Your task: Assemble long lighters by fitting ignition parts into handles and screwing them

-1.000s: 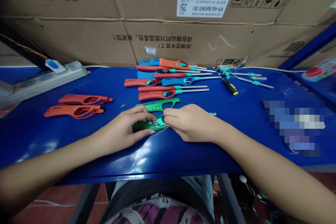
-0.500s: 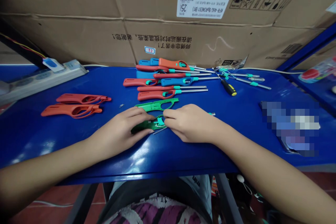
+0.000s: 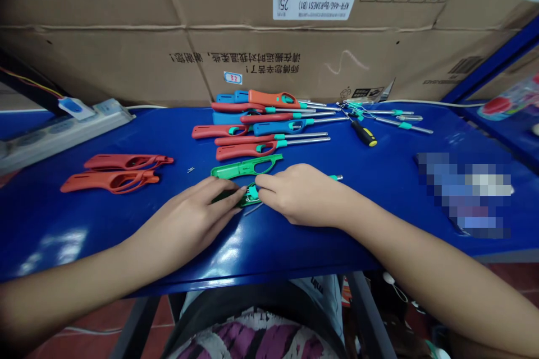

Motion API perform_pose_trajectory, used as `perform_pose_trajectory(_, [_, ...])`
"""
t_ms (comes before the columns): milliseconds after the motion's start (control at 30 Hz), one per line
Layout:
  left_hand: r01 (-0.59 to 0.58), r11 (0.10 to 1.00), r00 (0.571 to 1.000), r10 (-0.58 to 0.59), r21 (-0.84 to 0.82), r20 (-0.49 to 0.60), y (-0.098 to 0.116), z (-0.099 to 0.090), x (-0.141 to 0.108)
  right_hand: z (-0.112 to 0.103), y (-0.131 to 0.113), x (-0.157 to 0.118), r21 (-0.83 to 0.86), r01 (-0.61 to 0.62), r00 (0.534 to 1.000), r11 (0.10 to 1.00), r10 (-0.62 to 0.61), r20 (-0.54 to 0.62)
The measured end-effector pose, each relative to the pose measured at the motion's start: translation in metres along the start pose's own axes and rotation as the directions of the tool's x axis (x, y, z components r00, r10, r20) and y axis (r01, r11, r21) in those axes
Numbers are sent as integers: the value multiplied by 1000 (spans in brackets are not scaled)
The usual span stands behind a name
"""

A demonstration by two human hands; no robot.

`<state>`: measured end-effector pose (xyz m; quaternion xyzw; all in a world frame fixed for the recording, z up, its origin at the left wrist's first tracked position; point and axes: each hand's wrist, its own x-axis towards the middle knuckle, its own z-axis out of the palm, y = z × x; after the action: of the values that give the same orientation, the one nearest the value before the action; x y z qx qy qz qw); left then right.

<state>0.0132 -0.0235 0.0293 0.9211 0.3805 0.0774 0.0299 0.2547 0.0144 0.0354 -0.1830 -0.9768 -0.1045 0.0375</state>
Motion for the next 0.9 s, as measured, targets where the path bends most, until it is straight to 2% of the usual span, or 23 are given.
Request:
perform_pose_trajectory(433, [-12, 1000, 1000, 11, 6, 2, -1, -2, -2, 3, 2, 0, -9, 18, 1000, 1000, -18, 25])
perform_pose_trajectory(600, [-55, 993, 998, 53, 103, 18, -1, 3, -4, 5, 3, 0, 13, 6, 1000, 1000, -6, 12])
perform_pose_trajectory(733, [-53, 990, 999, 51, 134, 20, 0, 6, -7, 3, 2, 1, 55, -11, 1000, 998, 12, -22])
perform_pose_trajectory(900, [-54, 998, 999, 54, 39, 1, -3, 6, -9, 4, 5, -1, 227, -97, 993, 969, 110, -45])
